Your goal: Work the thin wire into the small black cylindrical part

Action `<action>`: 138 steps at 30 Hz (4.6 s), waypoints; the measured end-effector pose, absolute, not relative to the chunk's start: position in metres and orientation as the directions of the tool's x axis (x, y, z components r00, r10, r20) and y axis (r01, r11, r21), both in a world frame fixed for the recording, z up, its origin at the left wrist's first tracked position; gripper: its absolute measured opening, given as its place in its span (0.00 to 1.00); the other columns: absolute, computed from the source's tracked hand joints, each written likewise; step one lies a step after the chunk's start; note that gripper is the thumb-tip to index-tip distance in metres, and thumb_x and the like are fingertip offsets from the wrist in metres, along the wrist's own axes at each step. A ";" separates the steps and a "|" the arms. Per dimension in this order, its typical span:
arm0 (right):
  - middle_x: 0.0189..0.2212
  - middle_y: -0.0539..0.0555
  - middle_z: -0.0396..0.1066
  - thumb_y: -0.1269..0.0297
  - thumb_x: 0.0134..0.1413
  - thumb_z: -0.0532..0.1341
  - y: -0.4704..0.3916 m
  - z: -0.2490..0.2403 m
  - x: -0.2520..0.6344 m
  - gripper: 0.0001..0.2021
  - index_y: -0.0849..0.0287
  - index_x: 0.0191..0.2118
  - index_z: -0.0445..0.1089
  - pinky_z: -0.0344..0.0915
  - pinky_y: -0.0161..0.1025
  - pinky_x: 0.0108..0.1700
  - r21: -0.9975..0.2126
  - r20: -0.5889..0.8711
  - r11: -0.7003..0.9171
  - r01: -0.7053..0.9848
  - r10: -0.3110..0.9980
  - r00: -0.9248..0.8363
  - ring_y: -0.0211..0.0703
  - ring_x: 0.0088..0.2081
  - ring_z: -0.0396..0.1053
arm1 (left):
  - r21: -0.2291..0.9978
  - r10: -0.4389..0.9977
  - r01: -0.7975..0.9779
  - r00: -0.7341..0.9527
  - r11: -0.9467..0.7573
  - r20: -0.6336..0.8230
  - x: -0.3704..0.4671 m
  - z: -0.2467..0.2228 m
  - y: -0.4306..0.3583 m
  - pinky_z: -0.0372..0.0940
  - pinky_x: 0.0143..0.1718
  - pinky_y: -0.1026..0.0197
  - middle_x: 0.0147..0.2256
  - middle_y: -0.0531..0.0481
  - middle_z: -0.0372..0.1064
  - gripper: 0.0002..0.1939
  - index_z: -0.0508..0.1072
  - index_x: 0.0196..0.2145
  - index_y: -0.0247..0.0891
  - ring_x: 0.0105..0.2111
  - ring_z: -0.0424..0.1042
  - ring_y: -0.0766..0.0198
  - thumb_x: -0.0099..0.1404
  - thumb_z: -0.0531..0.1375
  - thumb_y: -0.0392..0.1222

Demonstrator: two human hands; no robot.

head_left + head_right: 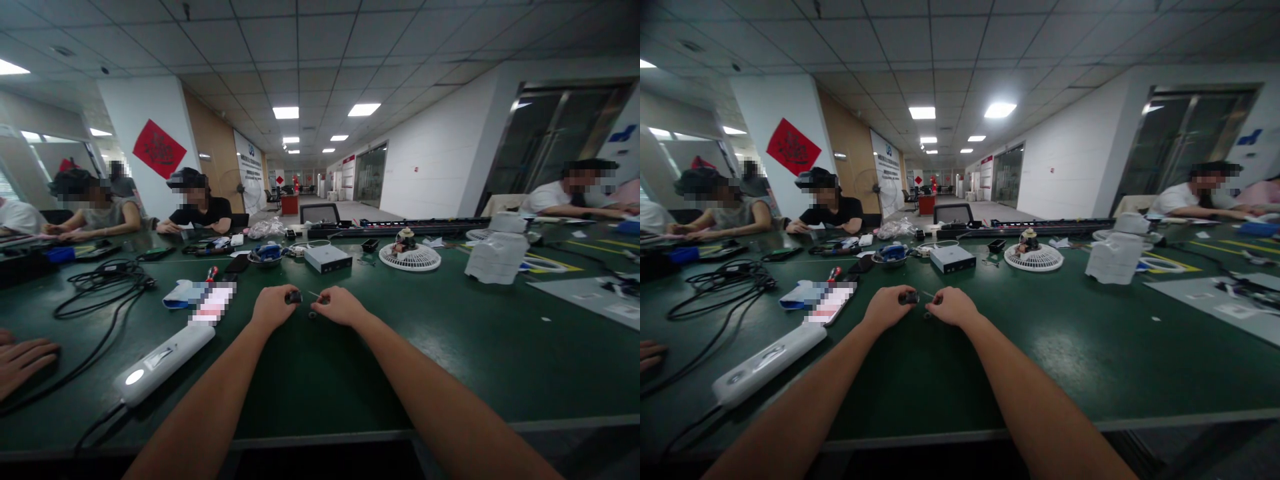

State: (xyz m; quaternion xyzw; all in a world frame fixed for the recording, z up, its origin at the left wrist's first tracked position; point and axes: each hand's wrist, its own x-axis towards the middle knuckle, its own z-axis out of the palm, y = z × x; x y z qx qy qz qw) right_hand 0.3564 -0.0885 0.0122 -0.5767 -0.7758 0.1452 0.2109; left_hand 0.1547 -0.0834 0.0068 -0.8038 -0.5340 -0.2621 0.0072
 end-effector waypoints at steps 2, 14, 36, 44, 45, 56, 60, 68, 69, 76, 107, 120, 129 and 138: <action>0.30 0.53 0.75 0.50 0.48 0.64 -0.089 0.011 0.354 0.15 0.56 0.35 0.77 0.60 0.34 0.29 -0.483 0.128 0.291 0.826 0.956 -0.262 0.41 0.31 0.70 | 0.276 0.866 0.872 0.269 -0.405 0.422 0.154 0.006 -0.083 0.64 0.40 0.60 0.38 0.50 0.78 0.14 0.77 0.43 0.46 0.39 0.75 0.57 0.59 0.61 0.44; 0.34 0.50 0.77 0.65 0.50 0.63 -0.086 0.009 0.354 0.10 0.57 0.40 0.78 0.63 0.32 0.36 -0.586 0.204 0.327 0.741 0.945 -0.256 0.38 0.34 0.71 | 0.315 0.879 0.855 0.282 -0.412 0.384 0.155 0.003 -0.080 0.65 0.37 0.62 0.37 0.52 0.78 0.15 0.76 0.43 0.46 0.38 0.75 0.58 0.56 0.64 0.46; 0.25 0.49 0.73 0.64 0.48 0.66 -0.081 0.004 0.356 0.06 0.57 0.33 0.79 0.59 0.34 0.32 -0.618 0.292 0.367 0.695 0.928 -0.231 0.38 0.29 0.67 | 0.354 0.770 0.692 0.492 -0.629 0.407 0.157 0.001 -0.081 0.67 0.39 0.61 0.36 0.52 0.77 0.16 0.76 0.42 0.44 0.36 0.75 0.60 0.54 0.66 0.43; 0.28 0.49 0.73 0.62 0.44 0.67 -0.082 0.004 0.354 0.08 0.59 0.32 0.74 0.58 0.33 0.29 -0.615 0.311 0.357 0.703 0.929 -0.199 0.37 0.29 0.67 | 0.374 0.736 0.639 0.523 -0.673 0.430 0.159 0.003 -0.084 0.66 0.41 0.62 0.36 0.52 0.77 0.14 0.76 0.41 0.43 0.37 0.75 0.60 0.54 0.65 0.40; 0.29 0.49 0.73 0.62 0.44 0.68 -0.083 0.004 0.355 0.09 0.59 0.33 0.74 0.58 0.32 0.30 -0.613 0.310 0.361 0.703 0.928 -0.207 0.37 0.30 0.67 | 0.370 0.730 0.634 0.527 -0.679 0.435 0.159 0.003 -0.084 0.66 0.41 0.62 0.36 0.52 0.77 0.14 0.76 0.40 0.43 0.38 0.75 0.60 0.54 0.65 0.40; 0.35 0.52 0.76 0.60 0.56 0.59 -0.088 0.005 0.349 0.11 0.57 0.40 0.75 0.62 0.32 0.35 -0.575 0.287 0.381 0.724 0.923 -0.257 0.40 0.36 0.71 | 0.412 0.764 0.648 0.485 -0.640 0.425 0.162 0.004 -0.086 0.67 0.39 0.62 0.35 0.51 0.77 0.17 0.75 0.44 0.42 0.35 0.75 0.61 0.55 0.64 0.41; 0.36 0.54 0.77 0.59 0.57 0.58 -0.086 0.008 0.356 0.12 0.56 0.40 0.76 0.63 0.35 0.39 -0.512 0.296 0.337 0.790 0.933 -0.206 0.43 0.38 0.72 | 0.372 0.827 0.748 0.425 -0.550 0.368 0.160 0.001 -0.081 0.67 0.38 0.62 0.34 0.52 0.77 0.17 0.76 0.43 0.44 0.35 0.75 0.60 0.54 0.65 0.44; 0.33 0.52 0.78 0.61 0.52 0.61 -0.088 0.012 0.363 0.09 0.52 0.34 0.79 0.62 0.35 0.36 -0.403 0.276 0.350 0.846 0.928 -0.252 0.43 0.35 0.72 | 0.339 0.849 0.796 0.376 -0.501 0.372 0.153 -0.003 -0.075 0.67 0.38 0.61 0.35 0.51 0.77 0.16 0.75 0.43 0.45 0.36 0.75 0.59 0.54 0.65 0.43; 0.33 0.51 0.78 0.61 0.52 0.61 -0.088 0.012 0.362 0.08 0.51 0.34 0.79 0.62 0.35 0.35 -0.400 0.271 0.358 0.844 0.926 -0.264 0.43 0.35 0.73 | 0.336 0.843 0.790 0.392 -0.513 0.368 0.154 -0.002 -0.076 0.67 0.38 0.62 0.35 0.52 0.77 0.16 0.75 0.43 0.45 0.36 0.75 0.59 0.54 0.66 0.43; 0.32 0.54 0.77 0.61 0.51 0.62 -0.091 0.015 0.361 0.09 0.54 0.33 0.79 0.62 0.36 0.34 -0.383 0.263 0.329 0.863 0.935 -0.240 0.45 0.34 0.72 | 0.293 0.830 0.791 0.437 -0.538 0.346 0.157 0.003 -0.081 0.67 0.39 0.61 0.37 0.51 0.77 0.17 0.76 0.45 0.45 0.38 0.75 0.58 0.56 0.64 0.44; 0.28 0.50 0.77 0.61 0.51 0.61 -0.089 0.014 0.365 0.09 0.57 0.30 0.79 0.62 0.32 0.32 -0.497 0.201 0.396 0.772 0.918 -0.342 0.39 0.30 0.71 | 0.247 0.814 0.796 0.451 -0.552 0.367 0.158 0.007 -0.086 0.67 0.42 0.59 0.40 0.51 0.77 0.16 0.76 0.45 0.46 0.40 0.74 0.57 0.57 0.63 0.44; 0.26 0.51 0.75 0.63 0.49 0.61 -0.086 0.008 0.367 0.08 0.55 0.31 0.79 0.58 0.34 0.28 -0.467 0.214 0.406 0.786 0.914 -0.345 0.39 0.28 0.69 | 0.232 0.780 0.766 0.493 -0.599 0.386 0.158 0.007 -0.086 0.65 0.48 0.56 0.43 0.51 0.77 0.18 0.76 0.47 0.46 0.43 0.74 0.55 0.57 0.63 0.43; 0.29 0.52 0.76 0.61 0.53 0.59 -0.081 0.005 0.367 0.12 0.59 0.34 0.78 0.60 0.34 0.31 -0.512 0.239 0.395 0.763 0.918 -0.315 0.39 0.30 0.70 | 0.221 0.778 0.776 0.477 -0.591 0.409 0.157 0.006 -0.084 0.64 0.51 0.56 0.46 0.50 0.76 0.19 0.75 0.49 0.45 0.46 0.73 0.56 0.59 0.63 0.43; 0.28 0.52 0.75 0.59 0.54 0.58 -0.083 0.007 0.366 0.12 0.58 0.32 0.78 0.58 0.33 0.30 -0.491 0.226 0.358 0.794 0.933 -0.281 0.39 0.30 0.69 | 0.195 0.765 0.773 0.492 -0.604 0.416 0.159 0.008 -0.085 0.63 0.50 0.56 0.46 0.50 0.76 0.18 0.75 0.48 0.45 0.46 0.72 0.56 0.59 0.62 0.41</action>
